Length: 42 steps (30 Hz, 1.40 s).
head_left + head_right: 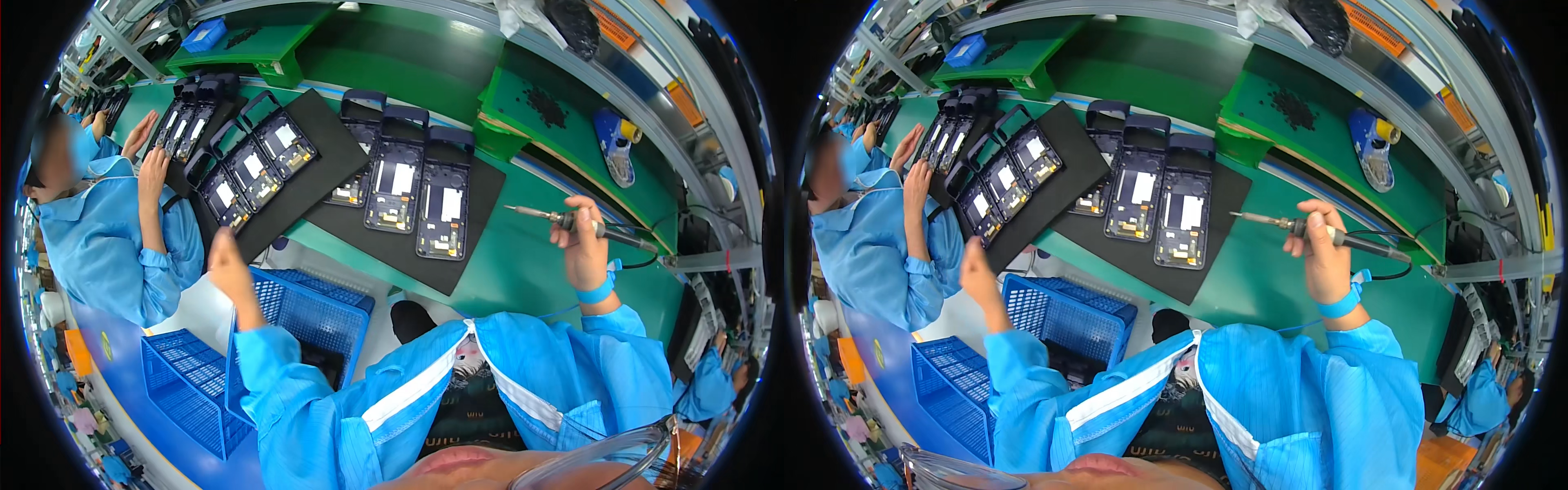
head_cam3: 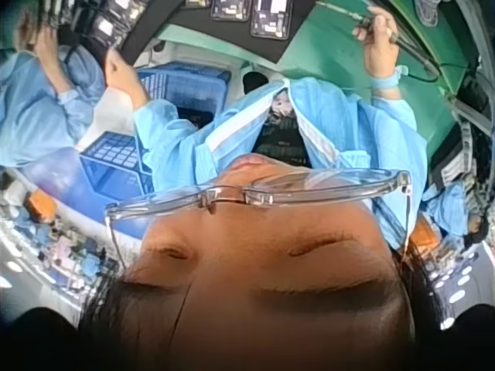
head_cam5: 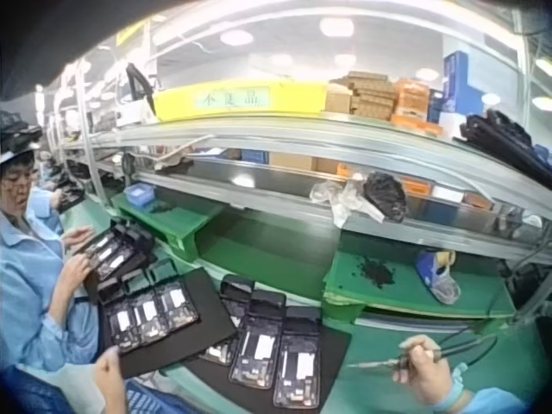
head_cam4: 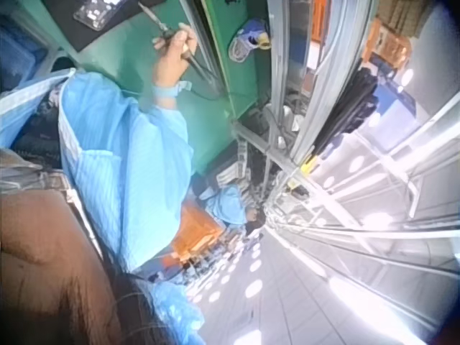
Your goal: The person solders components on electronic device frames using a soldering iron, moves trays of frames onto an upper shelf and into a blue crate, and solders more device frames.
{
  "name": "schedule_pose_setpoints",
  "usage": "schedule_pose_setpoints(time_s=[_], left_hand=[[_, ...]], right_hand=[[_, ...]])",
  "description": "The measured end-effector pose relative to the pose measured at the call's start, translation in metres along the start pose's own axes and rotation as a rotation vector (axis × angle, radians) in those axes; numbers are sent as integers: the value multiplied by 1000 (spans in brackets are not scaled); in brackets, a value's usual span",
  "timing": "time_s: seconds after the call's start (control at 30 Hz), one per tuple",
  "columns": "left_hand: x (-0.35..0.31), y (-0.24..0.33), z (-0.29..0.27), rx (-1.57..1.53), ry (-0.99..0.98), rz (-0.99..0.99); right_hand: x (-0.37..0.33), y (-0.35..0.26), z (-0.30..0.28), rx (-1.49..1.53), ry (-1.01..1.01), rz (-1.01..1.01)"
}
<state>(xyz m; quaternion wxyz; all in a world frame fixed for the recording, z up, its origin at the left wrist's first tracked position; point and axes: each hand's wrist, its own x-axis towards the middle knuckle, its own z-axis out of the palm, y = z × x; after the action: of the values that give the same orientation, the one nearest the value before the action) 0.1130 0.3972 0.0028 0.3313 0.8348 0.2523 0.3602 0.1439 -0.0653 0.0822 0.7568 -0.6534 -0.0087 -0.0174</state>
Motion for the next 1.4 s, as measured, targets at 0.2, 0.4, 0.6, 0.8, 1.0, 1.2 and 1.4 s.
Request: schedule_pose_setpoints(time_s=[0.2,0.4,0.6,0.8,1.0,1.2,1.4], left_hand=[[-168,94,49,-204,-640,346],[-222,133,86,201,-580,708],[-213,167,95,689,-960,752],[-230,172,109,907,-914,1055],[-242,165,106,800,-722,1166],[-284,183,101,653,-724,1283],[-341,215,82,367,-683,1343]], right_hand=[[-28,-7,-40,29,184,-151],[-91,-1,-94,98,303,-284],[-161,5,-156,207,318,-250],[-203,-5,-207,331,344,-335],[-217,-3,-235,358,365,-301],[-194,10,-218,306,284,-230],[-165,15,-163,300,206,-168]])
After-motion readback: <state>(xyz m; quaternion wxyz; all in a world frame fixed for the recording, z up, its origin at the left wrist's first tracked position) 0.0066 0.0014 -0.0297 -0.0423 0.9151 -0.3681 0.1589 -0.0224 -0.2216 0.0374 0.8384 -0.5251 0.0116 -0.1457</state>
